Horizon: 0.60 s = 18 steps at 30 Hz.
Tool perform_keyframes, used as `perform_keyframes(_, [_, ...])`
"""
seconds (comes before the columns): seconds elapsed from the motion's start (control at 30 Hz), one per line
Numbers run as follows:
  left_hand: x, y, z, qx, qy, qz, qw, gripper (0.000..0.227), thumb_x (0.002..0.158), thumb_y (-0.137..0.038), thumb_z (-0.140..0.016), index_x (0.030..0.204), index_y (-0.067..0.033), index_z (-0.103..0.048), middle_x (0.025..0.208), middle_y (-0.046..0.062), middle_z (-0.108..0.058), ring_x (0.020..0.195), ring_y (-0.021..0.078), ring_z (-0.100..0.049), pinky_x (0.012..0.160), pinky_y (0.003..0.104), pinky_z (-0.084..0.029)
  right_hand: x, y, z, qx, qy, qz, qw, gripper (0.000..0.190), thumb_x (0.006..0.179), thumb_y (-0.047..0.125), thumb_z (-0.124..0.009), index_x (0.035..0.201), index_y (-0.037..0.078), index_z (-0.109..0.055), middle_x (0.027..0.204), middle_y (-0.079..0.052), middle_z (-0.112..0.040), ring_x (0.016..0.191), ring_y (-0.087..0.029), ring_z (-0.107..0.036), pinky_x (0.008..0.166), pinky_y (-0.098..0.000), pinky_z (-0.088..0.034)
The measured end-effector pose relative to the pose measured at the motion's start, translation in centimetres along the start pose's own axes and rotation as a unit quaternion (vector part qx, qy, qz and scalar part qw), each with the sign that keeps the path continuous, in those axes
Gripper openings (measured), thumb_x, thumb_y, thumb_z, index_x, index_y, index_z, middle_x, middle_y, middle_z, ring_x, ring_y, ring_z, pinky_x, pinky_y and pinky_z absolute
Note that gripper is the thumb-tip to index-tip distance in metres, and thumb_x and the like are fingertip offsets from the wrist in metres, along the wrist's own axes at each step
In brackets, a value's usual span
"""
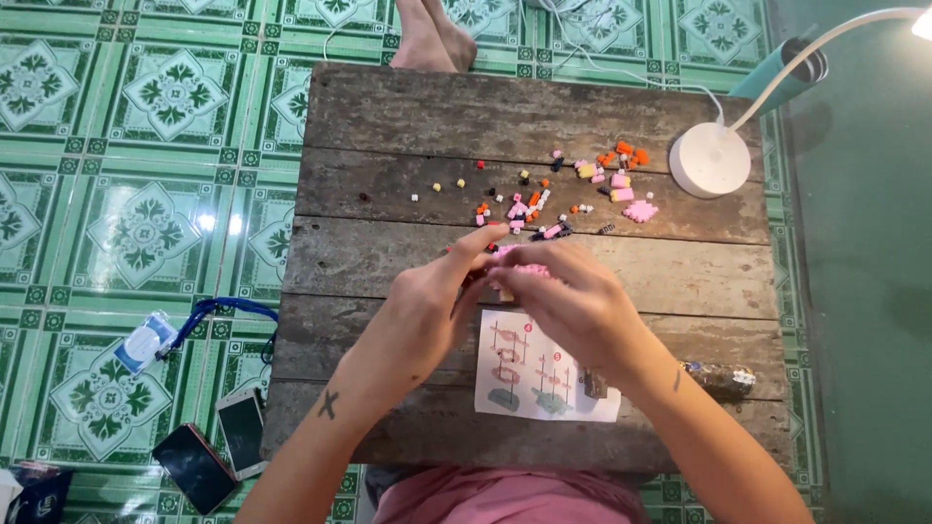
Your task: Assembling a small pink toy figure using micro building blocks while following a printed instruction sheet.
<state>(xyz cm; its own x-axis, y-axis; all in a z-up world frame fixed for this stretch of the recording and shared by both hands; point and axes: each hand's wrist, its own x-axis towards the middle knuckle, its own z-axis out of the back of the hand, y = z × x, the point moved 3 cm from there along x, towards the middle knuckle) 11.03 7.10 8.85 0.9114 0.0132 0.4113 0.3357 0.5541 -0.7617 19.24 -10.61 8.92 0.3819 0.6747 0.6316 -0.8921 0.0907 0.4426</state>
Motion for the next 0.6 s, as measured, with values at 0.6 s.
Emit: perform_keyframes(0.6, [0.6,5.0,-0.1,-0.06,0.041,0.217,0.973,0.024,0.113,-0.017,-0.066,0.116,-0.0052,-0.086,0.095,0.019,-0.088,0.086,0.033,-0.087,0.071,0.039,-0.07,-0.8,-2.1,-2.6,-0.017,-0.003,-0.052,0.998,0.014,0.096,0.001,-0.088,0.108,0.006,-0.085,0.104,-0.008,-0.084,0.103,-0.032,-0.081,0.09,-0.0429,-0.066])
